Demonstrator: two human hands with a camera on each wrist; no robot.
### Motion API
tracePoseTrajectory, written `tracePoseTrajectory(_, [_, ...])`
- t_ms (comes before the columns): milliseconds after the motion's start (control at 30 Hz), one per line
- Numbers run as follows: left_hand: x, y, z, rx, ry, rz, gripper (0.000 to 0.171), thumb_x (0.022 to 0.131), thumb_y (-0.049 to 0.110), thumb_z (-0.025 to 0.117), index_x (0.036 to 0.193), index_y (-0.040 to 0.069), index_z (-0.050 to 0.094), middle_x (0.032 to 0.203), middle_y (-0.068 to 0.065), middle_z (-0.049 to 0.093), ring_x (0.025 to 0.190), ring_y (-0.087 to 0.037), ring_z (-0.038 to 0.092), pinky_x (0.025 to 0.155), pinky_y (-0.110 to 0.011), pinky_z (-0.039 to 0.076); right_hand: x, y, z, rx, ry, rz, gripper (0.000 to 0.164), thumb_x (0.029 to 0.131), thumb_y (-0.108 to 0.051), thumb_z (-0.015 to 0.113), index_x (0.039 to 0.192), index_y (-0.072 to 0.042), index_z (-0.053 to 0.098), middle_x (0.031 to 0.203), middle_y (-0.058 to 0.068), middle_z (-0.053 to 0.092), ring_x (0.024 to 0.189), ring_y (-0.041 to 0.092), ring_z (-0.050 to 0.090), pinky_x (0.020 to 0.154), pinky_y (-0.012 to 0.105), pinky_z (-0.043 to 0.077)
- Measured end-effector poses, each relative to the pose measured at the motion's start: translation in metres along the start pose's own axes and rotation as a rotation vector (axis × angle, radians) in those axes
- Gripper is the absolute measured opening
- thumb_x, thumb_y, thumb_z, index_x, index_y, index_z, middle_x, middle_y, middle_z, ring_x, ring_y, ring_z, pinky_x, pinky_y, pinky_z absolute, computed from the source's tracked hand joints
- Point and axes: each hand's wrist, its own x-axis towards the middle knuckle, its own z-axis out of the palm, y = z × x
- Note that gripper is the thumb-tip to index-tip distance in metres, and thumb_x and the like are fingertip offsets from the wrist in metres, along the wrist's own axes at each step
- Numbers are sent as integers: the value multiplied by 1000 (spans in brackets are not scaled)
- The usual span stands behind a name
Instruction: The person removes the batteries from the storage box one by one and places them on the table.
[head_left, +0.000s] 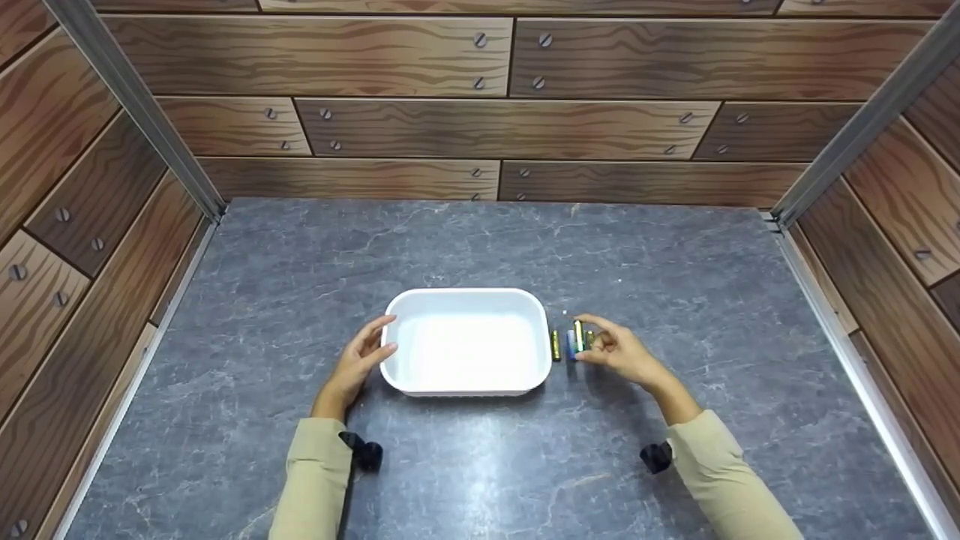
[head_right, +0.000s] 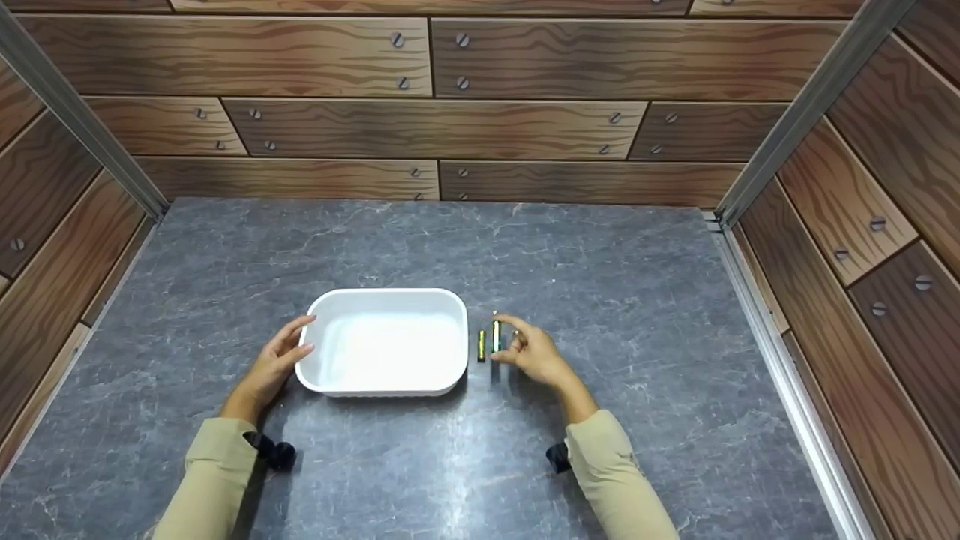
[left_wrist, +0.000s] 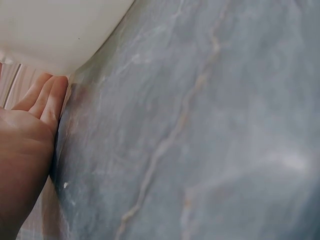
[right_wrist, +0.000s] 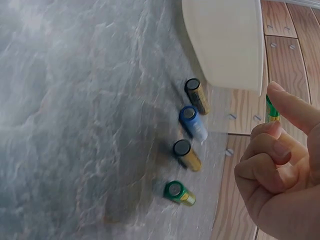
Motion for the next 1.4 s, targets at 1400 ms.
tracePoseTrajectory(1400, [0,0,0,-5,-1,-5,54,92,5,61,143,5,43,151,-19,41,136,-23,45,98,-18,43,-19,47,-37,-11,69,158,66,82,3,68,139,10,37,57,-9,48,51,-2,42,52,16,36])
